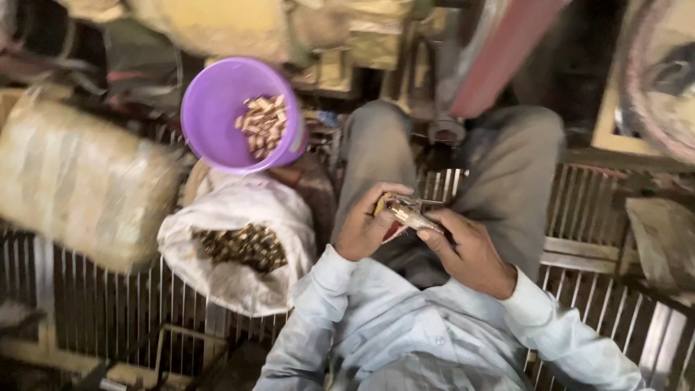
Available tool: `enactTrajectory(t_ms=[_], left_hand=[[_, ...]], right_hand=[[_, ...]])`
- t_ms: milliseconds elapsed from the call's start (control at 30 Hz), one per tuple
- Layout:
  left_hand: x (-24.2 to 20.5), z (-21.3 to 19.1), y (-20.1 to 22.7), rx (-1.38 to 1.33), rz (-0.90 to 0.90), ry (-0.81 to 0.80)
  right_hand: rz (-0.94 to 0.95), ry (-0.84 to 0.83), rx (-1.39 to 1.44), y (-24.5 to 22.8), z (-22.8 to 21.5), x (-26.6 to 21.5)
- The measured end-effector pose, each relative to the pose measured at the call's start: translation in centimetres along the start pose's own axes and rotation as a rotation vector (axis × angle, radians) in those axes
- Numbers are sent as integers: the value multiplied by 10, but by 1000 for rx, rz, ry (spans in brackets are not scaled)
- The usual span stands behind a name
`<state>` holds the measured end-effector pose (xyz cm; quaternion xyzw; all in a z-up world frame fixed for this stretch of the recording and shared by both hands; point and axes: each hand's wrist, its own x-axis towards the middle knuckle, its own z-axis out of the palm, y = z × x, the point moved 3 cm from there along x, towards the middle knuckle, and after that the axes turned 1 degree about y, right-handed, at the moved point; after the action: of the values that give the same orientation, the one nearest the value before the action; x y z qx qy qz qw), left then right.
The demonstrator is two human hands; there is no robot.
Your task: The person sits on a metal grate floor and repeatedly picks up small brass-colored metal parts from a white sack. They press each part against a vertical belt sander to polish it, then drop the finished part into a purple bucket. The process is repeated continuously.
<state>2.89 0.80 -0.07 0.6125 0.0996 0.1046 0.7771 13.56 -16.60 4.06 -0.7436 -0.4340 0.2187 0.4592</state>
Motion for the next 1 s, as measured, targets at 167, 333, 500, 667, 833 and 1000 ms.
enactTrajectory(t_ms=[167, 333, 500, 667, 833, 1000], left_hand=[[-36, -12, 13, 177, 2, 154], [-73, -26, 2, 86, -135, 206], [-93, -30, -28, -293, -275, 409], [-97, -35, -48, -448, -239, 494], [-90, -33, -64, -405, -264, 694], [-82, -34, -63, -432, -336, 821]], right_hand=[[514, -329, 461, 15, 49, -5], [797, -700, 807, 19, 73, 3], [958, -744, 776, 24, 107, -2], [191, -567, 28, 15, 114, 19], [-314, -298, -619, -12, 114, 23], [-371, -271, -714, -17, 109, 28]])
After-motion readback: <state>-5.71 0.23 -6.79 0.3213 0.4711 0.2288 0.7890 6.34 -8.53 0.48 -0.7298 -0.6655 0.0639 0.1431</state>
